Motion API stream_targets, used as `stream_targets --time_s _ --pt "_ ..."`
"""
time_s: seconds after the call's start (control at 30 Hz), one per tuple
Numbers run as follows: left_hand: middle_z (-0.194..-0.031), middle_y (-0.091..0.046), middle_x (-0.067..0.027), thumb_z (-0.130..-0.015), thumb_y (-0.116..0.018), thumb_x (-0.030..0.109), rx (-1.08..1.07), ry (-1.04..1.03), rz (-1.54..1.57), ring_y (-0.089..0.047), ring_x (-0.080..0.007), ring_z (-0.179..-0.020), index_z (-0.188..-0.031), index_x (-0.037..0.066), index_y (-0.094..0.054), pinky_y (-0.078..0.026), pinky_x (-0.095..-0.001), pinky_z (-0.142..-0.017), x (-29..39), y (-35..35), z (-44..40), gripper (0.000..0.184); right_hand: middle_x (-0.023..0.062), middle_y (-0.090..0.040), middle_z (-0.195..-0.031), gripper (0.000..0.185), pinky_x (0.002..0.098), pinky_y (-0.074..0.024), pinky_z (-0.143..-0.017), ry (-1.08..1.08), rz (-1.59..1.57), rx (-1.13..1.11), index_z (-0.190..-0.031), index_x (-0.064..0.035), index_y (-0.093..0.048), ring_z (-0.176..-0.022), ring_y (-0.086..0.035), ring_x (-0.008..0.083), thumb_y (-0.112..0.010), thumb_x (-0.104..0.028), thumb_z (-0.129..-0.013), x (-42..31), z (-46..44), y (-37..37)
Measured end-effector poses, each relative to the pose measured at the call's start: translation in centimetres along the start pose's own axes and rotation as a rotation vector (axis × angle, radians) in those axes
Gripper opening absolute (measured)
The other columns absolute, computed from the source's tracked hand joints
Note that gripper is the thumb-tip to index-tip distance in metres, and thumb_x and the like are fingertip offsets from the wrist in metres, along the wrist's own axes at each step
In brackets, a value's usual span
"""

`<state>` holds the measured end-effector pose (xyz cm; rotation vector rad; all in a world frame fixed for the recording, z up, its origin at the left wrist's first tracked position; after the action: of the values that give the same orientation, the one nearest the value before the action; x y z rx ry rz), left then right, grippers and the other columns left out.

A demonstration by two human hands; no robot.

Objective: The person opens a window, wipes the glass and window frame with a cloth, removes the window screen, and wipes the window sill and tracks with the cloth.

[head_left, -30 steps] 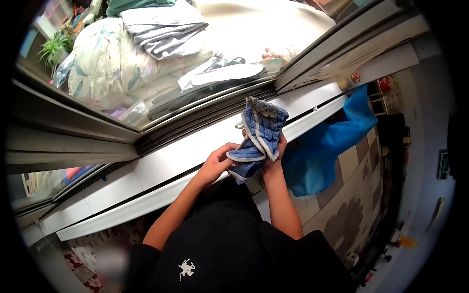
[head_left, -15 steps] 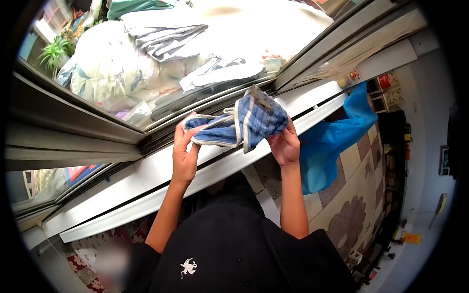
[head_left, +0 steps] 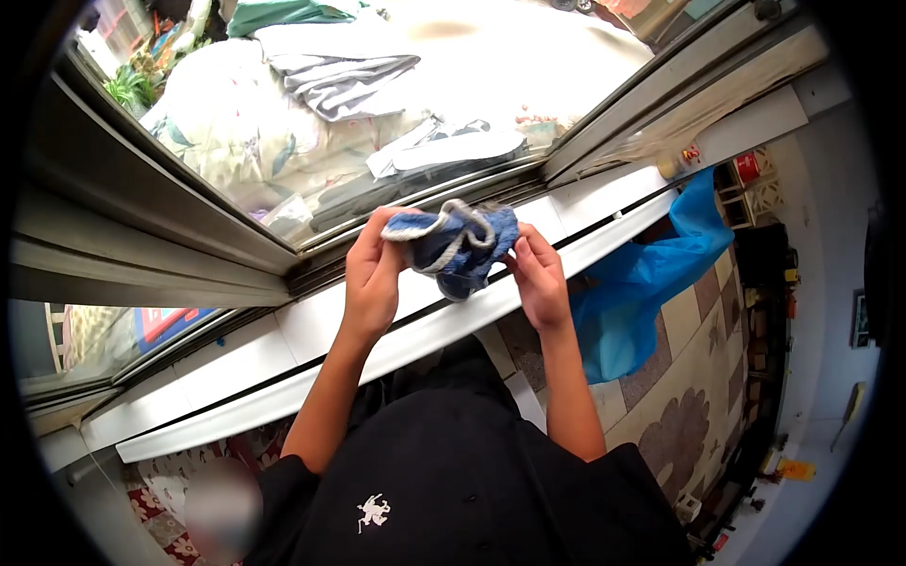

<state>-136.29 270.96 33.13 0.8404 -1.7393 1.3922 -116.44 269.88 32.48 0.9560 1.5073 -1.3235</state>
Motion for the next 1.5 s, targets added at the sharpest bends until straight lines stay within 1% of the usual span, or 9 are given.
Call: stream_targets --time_s 0.1,0.27,0.47,0.67,0.97,1.13,1.23,1.37,1.5 --pt "-0.098 -0.059 0.0007 -0.107 -0.041 0.022 -0.029 0.016 0.095 -0.054 -0.0029 -0.086 -0.118 0.003 -0.053 -0.046 -0.0205 -0.075 0.7 -1.6 -1.4 0.025 0.0048 -0.058 -0.118 0.055 0.0316 -0.0448 -0.097 0.053 0.118 -0.041 -0.132 -0.0043 -0.045 -0.110 -0.057 0.0145 -0.072 -0.005 -0.085 -1.1 -0.2 -2.7" --pt "-0.095 -0.061 -0.0018 -0.107 -0.041 0.017 -0.054 -0.135 0.050 -0.059 -0.0046 -0.086 -0.114 0.002 -0.053 -0.051 -0.0224 -0.077 4.2 -1.6 -3.2 0.021 0.0025 -0.062 -0.105 0.028 0.0258 -0.0510 -0.083 0.042 0.164 0.141 -0.113 -0.0020 -0.057 -0.099 -0.060 0.0105 -0.064 0.007 -0.088 -1.4 -1.5 -0.4" --pt "-0.089 -0.065 -0.0064 -0.104 -0.045 0.010 -0.070 -0.461 -0.279 -0.064 -0.0090 -0.083 -0.108 -0.002 -0.056 -0.057 -0.0270 -0.076 12.8 -6.4 -6.3 0.016 0.0025 -0.057 -0.101 0.018 0.0242 -0.0493 -0.079 0.467 0.441 0.130 -0.093 -0.0032 -0.060 -0.087 -0.058 0.0079 -0.074 0.003 -0.083 -10.5 -2.6 -1.1" --pt "-0.093 -0.067 -0.0086 -0.104 -0.046 0.014 -0.166 -0.573 -0.468 -0.069 -0.0144 -0.082 -0.114 -0.002 -0.056 -0.060 -0.0281 -0.075 17.9 -9.7 -7.7 0.021 -0.0027 -0.057 -0.079 0.023 0.0191 -0.0443 -0.061 0.224 0.532 0.115 -0.097 -0.0057 -0.064 -0.067 -0.054 0.0033 -0.080 -0.007 -0.080 -11.2 -4.4 -1.3" --pt "-0.087 -0.072 -0.0113 -0.102 -0.049 0.009 0.147 -0.888 -1.005 -0.072 -0.0171 -0.079 -0.098 0.000 -0.058 -0.055 -0.0292 -0.066 20.7 -8.4 -5.8 0.013 -0.0008 -0.059 -0.095 0.025 0.0204 -0.0400 -0.058 0.311 1.027 -0.117 -0.088 -0.0075 -0.062 -0.073 -0.053 0.0060 -0.083 -0.016 -0.075 -14.3 -3.2 -2.5" --pt "-0.083 -0.067 -0.0090 -0.105 -0.043 0.012 0.089 -0.698 -0.494 -0.068 -0.0143 -0.077 -0.099 0.001 -0.052 -0.054 -0.0260 -0.065 19.9 -7.7 -7.0 0.015 -0.0011 -0.055 -0.076 0.022 0.0230 -0.0363 -0.053 -0.060 1.034 -0.065 -0.086 -0.0055 -0.057 -0.061 -0.046 0.0064 -0.076 -0.006 -0.075 -13.1 -2.2 0.8" --pt "-0.073 -0.056 0.0019 -0.105 -0.046 0.014 0.119 -0.742 -0.631 -0.042 -0.0018 -0.058 -0.098 0.005 -0.053 -0.031 -0.0183 -0.051 20.5 -6.7 -7.2 0.014 -0.0030 -0.051 -0.071 0.016 0.0217 -0.0357 -0.052 0.079 0.941 0.016 -0.087 -0.0057 -0.055 -0.060 -0.044 0.0037 -0.062 0.005 -0.076 -13.7 -2.0 3.7" --pt "-0.095 -0.064 -0.0047 -0.105 -0.043 0.015 0.359 -0.710 -0.888 -0.063 -0.0097 -0.094 -0.109 0.003 -0.058 -0.052 -0.0250 -0.080 21.1 -5.7 -6.1 0.020 -0.0033 -0.056 -0.075 0.022 0.0209 -0.0418 -0.054 0.232 0.987 0.145 -0.088 -0.0060 -0.058 -0.065 -0.051 0.0043 -0.078 -0.008 -0.078 -17.2 -0.7 4.0" --pt "-0.089 -0.061 -0.0112 -0.099 -0.054 0.032 0.127 -0.734 -0.612 -0.057 -0.0172 -0.081 -0.102 0.003 -0.054 -0.048 -0.0311 -0.070 19.9 -3.4 -2.8 0.029 0.0028 -0.060 -0.079 0.038 0.0252 -0.0403 -0.057 0.243 1.220 0.013 -0.099 -0.0081 -0.070 -0.065 -0.051 0.0114 -0.063 0.008 -0.065 -17.9 3.3 1.9"
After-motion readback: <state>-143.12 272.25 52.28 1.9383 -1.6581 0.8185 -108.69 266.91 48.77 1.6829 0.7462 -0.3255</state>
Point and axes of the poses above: each hand's wrist, its own z-axis away from the middle knuckle, its own y-axis out of the back of the hand, x = y × z, the point moved 8 cm from there along -z, towards the middle knuckle
